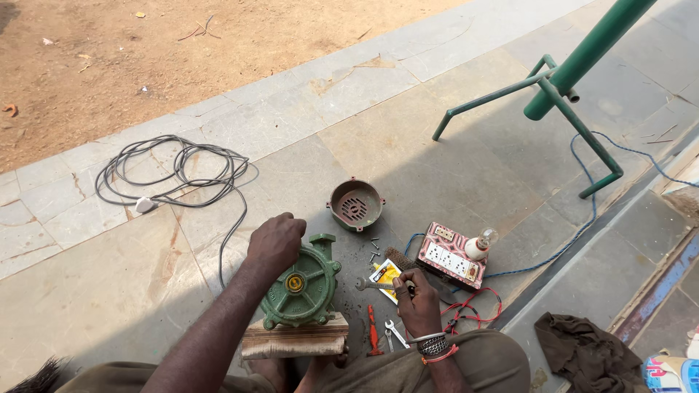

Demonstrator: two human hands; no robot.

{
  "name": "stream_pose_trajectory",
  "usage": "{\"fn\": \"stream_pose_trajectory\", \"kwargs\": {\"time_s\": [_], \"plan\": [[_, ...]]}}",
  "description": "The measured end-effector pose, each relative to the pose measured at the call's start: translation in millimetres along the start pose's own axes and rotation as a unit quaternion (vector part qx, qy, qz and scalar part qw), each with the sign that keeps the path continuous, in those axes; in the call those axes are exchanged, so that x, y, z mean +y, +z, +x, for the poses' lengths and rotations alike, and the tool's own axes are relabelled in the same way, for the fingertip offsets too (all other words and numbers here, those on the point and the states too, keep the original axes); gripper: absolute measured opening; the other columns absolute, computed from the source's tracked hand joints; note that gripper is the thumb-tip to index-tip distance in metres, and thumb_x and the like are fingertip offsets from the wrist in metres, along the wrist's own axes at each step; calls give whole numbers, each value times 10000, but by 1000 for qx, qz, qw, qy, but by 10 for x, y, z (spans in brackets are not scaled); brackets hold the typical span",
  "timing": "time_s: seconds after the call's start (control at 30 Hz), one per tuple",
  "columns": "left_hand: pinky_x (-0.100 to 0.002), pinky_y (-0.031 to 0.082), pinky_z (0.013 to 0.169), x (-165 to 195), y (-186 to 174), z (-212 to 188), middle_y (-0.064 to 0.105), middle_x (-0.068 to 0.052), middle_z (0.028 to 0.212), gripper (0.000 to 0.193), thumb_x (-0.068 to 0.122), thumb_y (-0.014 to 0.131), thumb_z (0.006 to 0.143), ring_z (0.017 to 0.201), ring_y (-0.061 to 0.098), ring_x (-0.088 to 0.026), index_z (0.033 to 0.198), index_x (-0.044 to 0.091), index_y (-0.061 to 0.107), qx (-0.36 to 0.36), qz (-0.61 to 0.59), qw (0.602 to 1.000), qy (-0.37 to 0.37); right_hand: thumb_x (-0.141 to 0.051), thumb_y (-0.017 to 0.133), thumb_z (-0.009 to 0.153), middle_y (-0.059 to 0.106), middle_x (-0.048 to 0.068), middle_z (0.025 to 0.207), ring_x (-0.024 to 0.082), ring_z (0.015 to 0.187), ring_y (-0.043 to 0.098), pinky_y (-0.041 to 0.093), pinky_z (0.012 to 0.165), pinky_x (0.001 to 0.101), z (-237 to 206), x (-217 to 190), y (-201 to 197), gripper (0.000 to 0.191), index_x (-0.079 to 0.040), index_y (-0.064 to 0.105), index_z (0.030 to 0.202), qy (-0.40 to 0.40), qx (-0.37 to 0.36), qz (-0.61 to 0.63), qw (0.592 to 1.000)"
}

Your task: The person applies lubricant from a tube onto a metal rod and then inserts the rod into a green motor housing. The person rotates the motor's central wheel and uses a wrench to tighten a bolt on the motor.

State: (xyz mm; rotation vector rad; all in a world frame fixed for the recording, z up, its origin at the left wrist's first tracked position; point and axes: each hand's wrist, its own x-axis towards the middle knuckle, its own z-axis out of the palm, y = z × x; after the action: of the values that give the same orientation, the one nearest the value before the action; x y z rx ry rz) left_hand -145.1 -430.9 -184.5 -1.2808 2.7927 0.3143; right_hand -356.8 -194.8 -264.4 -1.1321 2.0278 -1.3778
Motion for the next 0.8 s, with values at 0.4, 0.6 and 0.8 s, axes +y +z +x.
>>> {"fn": "stream_pose_trajectory", "kwargs": {"time_s": [0.4,0.6,0.8], "plan": [[-356,615,660,-2,135,1,686,-125,970,106,85,657,949,833,683,-209,1042,63,703,46,11,999,0,-308,652,961,607,31,577,98,415,609,446,399,294,7,65,51,257,-56,627,919,44,-16,-11,999],[-397,635,697,-8,-2,-7,664,-148,990,269,279,679,984,837,701,-232,1058,20,673,-55,-32,994,-85,-301,650,952,630,48,558,114,401,621,445,398,304,41,59,99,244,-60,632,922,69,-27,-37,997],[-420,623,670,77,-18,-46,673,-163,1005,89,53,679,877,883,702,-283,964,36,681,41,3,999,-12,-283,654,954,626,44,566,118,402,614,446,394,307,39,56,80,227,-58,632,925,66,-15,-19,998]]}}
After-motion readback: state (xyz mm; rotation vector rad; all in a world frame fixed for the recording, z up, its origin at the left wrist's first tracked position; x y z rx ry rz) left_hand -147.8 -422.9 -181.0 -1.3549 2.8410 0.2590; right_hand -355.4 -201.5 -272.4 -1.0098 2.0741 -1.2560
